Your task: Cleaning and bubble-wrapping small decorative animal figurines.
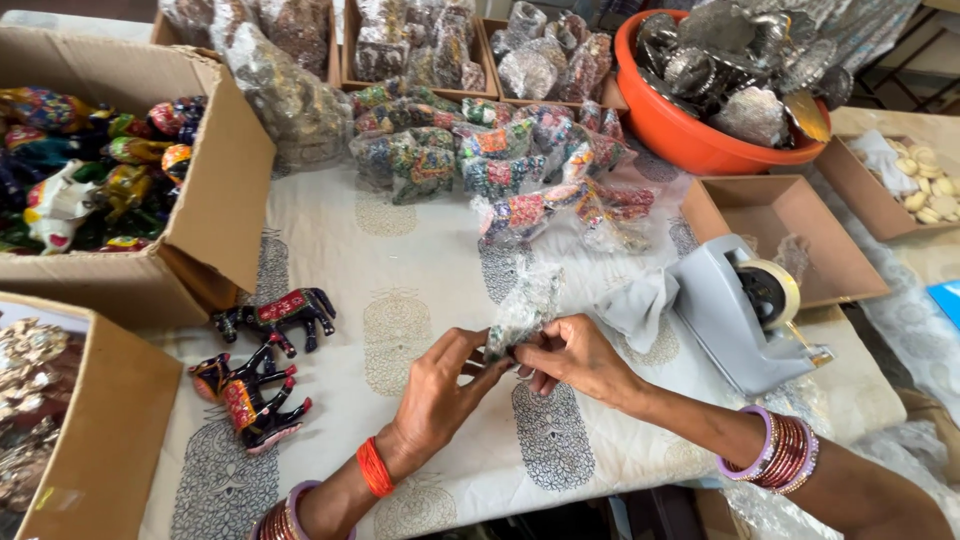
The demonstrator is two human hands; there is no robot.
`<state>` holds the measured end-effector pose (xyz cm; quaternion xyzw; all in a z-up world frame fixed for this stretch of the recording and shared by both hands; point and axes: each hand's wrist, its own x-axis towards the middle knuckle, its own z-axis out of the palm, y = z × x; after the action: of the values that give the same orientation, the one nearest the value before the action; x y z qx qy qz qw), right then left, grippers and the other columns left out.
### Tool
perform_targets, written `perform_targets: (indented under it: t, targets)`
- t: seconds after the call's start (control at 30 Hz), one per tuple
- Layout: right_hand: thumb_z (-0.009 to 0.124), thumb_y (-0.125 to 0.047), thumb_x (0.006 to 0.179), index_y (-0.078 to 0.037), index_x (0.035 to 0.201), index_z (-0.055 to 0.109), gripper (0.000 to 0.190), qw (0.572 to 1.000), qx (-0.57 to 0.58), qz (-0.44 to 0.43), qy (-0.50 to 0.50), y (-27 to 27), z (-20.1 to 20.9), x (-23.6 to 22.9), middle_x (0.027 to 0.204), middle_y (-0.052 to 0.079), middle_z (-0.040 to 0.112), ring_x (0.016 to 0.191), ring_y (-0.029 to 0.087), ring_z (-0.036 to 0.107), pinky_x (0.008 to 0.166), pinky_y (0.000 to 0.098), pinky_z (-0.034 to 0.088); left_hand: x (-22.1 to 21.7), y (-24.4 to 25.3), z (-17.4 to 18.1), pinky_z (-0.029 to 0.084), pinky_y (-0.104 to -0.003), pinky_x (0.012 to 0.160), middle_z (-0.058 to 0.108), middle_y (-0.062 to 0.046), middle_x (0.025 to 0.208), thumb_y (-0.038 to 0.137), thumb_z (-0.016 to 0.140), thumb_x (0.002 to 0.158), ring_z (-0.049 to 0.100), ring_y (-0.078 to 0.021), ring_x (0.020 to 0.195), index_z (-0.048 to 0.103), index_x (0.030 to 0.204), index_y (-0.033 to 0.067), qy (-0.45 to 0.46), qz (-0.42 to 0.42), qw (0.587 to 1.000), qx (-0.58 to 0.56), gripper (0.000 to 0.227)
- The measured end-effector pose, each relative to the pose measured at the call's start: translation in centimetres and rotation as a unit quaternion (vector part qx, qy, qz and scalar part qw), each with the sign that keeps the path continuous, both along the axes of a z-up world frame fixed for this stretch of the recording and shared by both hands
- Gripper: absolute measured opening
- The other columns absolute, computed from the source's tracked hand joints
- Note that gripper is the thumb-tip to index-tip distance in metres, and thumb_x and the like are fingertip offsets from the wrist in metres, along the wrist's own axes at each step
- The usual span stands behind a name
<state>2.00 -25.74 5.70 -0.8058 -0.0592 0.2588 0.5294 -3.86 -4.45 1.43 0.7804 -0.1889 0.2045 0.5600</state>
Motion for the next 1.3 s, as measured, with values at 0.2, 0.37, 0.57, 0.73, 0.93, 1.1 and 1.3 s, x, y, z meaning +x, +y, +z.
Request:
perform_targets:
  t: [0.2,0.37,0.57,0.73,0.93,1.1,1.3]
  targets:
    - [0.071,-0.020,0.091,0.007,0.102,0.072,0.028,0.999,0.011,-0.030,0.043,-1.2,-0.6,-2.1,0.080,0.013,0.076,0.055,0.017,0.071,0.049,0.0298,0.061,-1.0,-1.1,-0.8,0.063,-0.033,0.062,0.067,-0.012,0.099,0.007,0.080,0.086,0.075,-0.0250,0.077,0.063,0.111,-0.0035,-0.065,-0.033,0.995,0.069,0.032]
    - [0.069,-0.024,0.093,0.007,0.107,0.068,0.034,0.996,0.028,-0.048,0.067,-2.7,-2.2,-2.8,0.085,0.014,0.076,0.053,0.017,0.070,0.048,0.0304,0.062,-1.4,-1.9,-1.4,0.061,-0.036,0.060,0.066,-0.014,0.101,0.004,0.079,0.083,0.073,-0.0284,0.073,0.063,0.110,-0.0030,-0.029,-0.072,0.990,0.114,0.032]
    - [0.068,-0.031,0.094,0.008,0.110,0.064,0.042,0.993,0.024,-0.066,0.097,-2.1,-1.5,-3.4,0.086,0.016,0.077,0.052,0.018,0.069,0.046,0.0304,0.060,-1.3,-2.1,-1.5,0.062,-0.035,0.064,0.065,-0.012,0.099,0.006,0.080,0.083,0.074,-0.0258,0.078,0.062,0.110,-0.0016,-0.043,-0.048,0.994,0.090,0.033]
    - [0.070,-0.037,0.091,0.006,0.116,0.057,0.051,0.987,0.004,-0.086,0.133,-2.6,-2.8,-2.8,0.085,0.017,0.076,0.052,0.019,0.069,0.045,0.0313,0.060,-1.3,-1.9,-1.1,0.064,-0.034,0.065,0.065,-0.013,0.100,0.007,0.079,0.084,0.075,-0.0249,0.080,0.063,0.110,-0.0019,-0.022,-0.054,0.995,0.075,0.032]
    - [0.068,-0.046,0.091,0.005,0.117,0.051,0.059,0.996,0.047,-0.015,0.076,-3.2,-5.4,-1.4,0.083,0.016,0.075,0.056,0.019,0.072,0.046,0.0312,0.062,-0.2,-1.8,-2.0,0.063,-0.030,0.068,0.067,-0.010,0.102,0.010,0.082,0.085,0.078,-0.0198,0.081,0.065,0.105,0.0008,0.048,-0.038,0.998,0.028,0.027]
    - [0.067,-0.046,0.090,-0.001,0.114,0.054,0.052,0.996,0.083,0.010,0.016,-1.8,-5.0,0.1,0.085,0.011,0.074,0.058,0.015,0.071,0.050,0.0283,0.061,0.7,-0.7,-0.6,0.067,-0.027,0.063,0.074,-0.011,0.088,0.008,0.086,0.080,0.076,-0.0147,0.075,0.063,0.096,-0.0014,0.093,0.013,0.986,-0.137,0.029]
    - [0.069,-0.037,0.093,-0.001,0.107,0.059,0.040,0.994,0.105,-0.003,0.027,-2.4,-5.8,0.8,0.083,0.010,0.073,0.059,0.014,0.069,0.051,0.0279,0.059,2.1,1.1,-0.1,0.064,-0.029,0.055,0.067,-0.009,0.081,0.005,0.084,0.075,0.066,-0.0109,0.068,0.060,0.095,-0.0037,0.213,0.035,0.931,-0.293,0.033]
